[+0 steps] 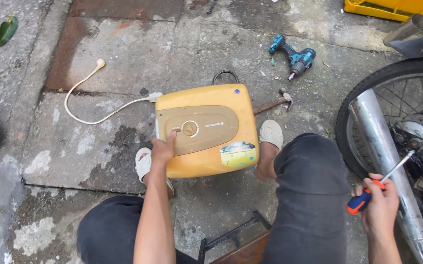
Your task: Disassembling and inspecting a small electric water heater using a screwdriver
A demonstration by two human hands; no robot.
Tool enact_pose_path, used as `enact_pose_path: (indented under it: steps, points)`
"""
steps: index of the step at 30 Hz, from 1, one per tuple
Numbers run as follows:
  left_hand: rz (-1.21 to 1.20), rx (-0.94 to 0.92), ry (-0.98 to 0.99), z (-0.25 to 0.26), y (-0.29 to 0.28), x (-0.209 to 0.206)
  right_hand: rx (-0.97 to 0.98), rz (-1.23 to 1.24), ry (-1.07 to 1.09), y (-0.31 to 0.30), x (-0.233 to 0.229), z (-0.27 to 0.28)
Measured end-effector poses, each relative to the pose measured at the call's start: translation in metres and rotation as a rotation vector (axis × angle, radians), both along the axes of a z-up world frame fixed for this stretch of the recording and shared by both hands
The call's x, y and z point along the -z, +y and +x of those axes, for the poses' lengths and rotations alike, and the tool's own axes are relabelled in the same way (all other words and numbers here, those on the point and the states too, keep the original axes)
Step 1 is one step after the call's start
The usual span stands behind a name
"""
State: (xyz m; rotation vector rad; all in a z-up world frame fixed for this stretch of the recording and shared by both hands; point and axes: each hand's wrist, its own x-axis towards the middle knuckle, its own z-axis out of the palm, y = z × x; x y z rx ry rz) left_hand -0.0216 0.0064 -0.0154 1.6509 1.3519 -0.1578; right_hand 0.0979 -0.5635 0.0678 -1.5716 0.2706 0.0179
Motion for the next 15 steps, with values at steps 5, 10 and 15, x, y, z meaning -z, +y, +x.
enact_pose_path:
  steps: [5, 10, 15]
  points:
    - [0.056, -0.060, 0.015, -0.001, 0.001, -0.026, 0.029, -0.071, 0.141, 0.001, 0.010, 0.002]
    - [0.201, 0.179, 0.154, -0.005, 0.012, -0.027, 0.014, -0.131, 0.165, -0.020, 0.025, -0.001]
    - [0.326, 0.116, 0.176, 0.001, 0.021, -0.027, 0.030, -0.256, 0.341, -0.030, 0.001, 0.003]
